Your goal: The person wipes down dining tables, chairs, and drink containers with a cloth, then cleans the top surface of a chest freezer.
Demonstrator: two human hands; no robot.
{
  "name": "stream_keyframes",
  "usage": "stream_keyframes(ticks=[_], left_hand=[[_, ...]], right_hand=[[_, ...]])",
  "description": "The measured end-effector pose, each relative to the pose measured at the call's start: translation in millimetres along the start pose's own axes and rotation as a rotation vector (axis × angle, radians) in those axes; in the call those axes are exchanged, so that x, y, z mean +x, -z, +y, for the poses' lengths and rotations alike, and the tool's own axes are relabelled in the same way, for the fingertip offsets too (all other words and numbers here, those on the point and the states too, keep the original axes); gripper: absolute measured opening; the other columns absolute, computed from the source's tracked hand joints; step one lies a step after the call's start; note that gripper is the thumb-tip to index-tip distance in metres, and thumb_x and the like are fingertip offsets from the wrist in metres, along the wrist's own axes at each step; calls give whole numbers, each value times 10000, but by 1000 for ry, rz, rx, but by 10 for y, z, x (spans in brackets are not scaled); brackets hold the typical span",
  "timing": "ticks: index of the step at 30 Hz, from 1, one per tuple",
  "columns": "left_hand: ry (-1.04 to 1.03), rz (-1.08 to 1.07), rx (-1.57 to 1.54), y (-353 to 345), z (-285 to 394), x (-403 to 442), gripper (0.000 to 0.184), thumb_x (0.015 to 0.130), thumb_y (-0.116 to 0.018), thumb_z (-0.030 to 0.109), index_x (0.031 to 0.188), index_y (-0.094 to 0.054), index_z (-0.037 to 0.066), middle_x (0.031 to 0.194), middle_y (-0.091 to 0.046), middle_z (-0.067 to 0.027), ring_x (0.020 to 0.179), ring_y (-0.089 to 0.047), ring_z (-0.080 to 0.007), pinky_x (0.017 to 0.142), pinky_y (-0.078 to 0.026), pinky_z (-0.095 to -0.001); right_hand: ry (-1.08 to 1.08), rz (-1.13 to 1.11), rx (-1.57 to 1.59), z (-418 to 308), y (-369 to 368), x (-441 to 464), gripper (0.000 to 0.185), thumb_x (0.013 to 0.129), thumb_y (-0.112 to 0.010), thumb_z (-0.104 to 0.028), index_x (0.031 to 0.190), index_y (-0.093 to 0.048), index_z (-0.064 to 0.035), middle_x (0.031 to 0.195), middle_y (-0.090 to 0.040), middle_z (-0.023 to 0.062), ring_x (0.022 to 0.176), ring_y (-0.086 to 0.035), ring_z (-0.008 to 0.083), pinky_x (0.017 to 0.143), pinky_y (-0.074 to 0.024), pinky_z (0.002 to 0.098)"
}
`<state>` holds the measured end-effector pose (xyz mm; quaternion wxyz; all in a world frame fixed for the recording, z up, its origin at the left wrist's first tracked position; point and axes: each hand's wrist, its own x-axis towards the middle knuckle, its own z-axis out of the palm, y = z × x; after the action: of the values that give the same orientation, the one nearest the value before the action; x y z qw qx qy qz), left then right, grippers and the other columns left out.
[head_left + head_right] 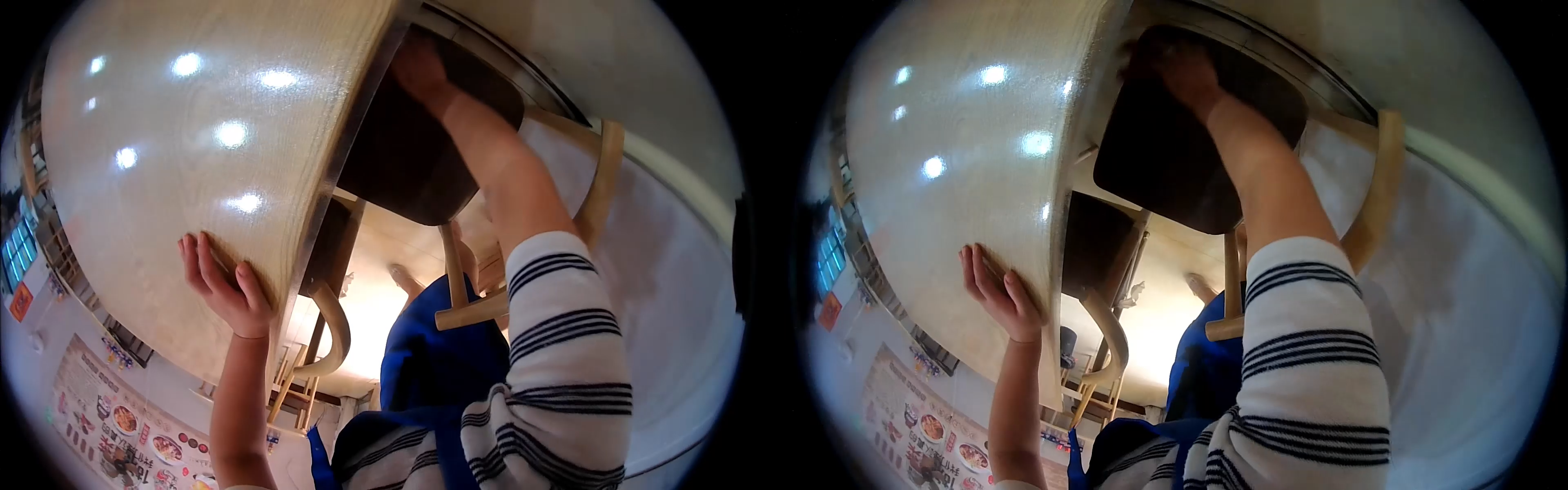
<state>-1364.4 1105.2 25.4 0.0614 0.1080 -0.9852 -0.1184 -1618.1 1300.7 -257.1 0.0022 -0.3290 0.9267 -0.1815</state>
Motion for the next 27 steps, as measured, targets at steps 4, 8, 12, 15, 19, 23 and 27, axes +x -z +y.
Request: stream_keyframes(ticks=[4,8,12,15,19,23,27], left_hand=[[7,-9,9,21,12,-2,494,914,-361,260,1283,-313,-65,1320,-272,-233,1255,-257,-377,1029,-237,-450],[-20,5,35,22,-14,10,489,910,-369,255,1284,-319,-56,1319,-280,-232,1252,-263,-378,1027,-238,-452],[4,23,-8,24,-24,-20,491,896,-401,272,1274,-355,-38,1307,-305,-236,1241,-277,-400,1019,-244,-467],[9,53,-26,24,-58,-25,502,884,-426,299,1263,-383,-28,1293,-328,-243,1230,-291,-421,1007,-256,-481],[7,62,-32,41,-76,-33,503,879,-439,304,1259,-394,-22,1288,-340,-236,1226,-299,-424,1002,-263,-479],[10,74,-33,15,-70,-46,502,877,-443,307,1255,-401,-21,1289,-343,-229,1226,-302,-420,1001,-266,-476],[15,41,-27,28,-69,-33,467,887,-424,243,1272,-372,-15,1311,-317,-219,1249,-277,-388,1026,-239,-455]], right_hand=[[-585,23,25,-400,276,403,283,762,-543,-158,1041,-581,-121,1143,-497,138,1035,-475,321,796,-440,444],[-414,9,246,-1343,-223,-121,279,775,-527,-173,1044,-576,-121,1157,-472,127,1061,-439,325,825,-423,441],[174,-338,369,-1611,-126,-1477,306,762,-546,-193,1063,-564,-136,1193,-444,114,1098,-405,323,877,-389,428],[796,-616,201,-947,34,-2270,346,793,-470,-207,1137,-513,-207,1200,-472,51,1083,-436,260,854,-399,382],[756,-952,43,-430,629,-1802,311,729,-553,-167,1038,-564,-135,1169,-481,64,1039,-471,231,839,-416,370],[309,-548,-203,-135,411,-845,372,807,-454,-128,1171,-518,-177,1252,-442,75,1092,-457,266,856,-433,378],[-56,-457,-293,-90,536,149,369,828,-464,-156,1195,-491,-188,1230,-449,70,1107,-445,256,838,-446,375]])
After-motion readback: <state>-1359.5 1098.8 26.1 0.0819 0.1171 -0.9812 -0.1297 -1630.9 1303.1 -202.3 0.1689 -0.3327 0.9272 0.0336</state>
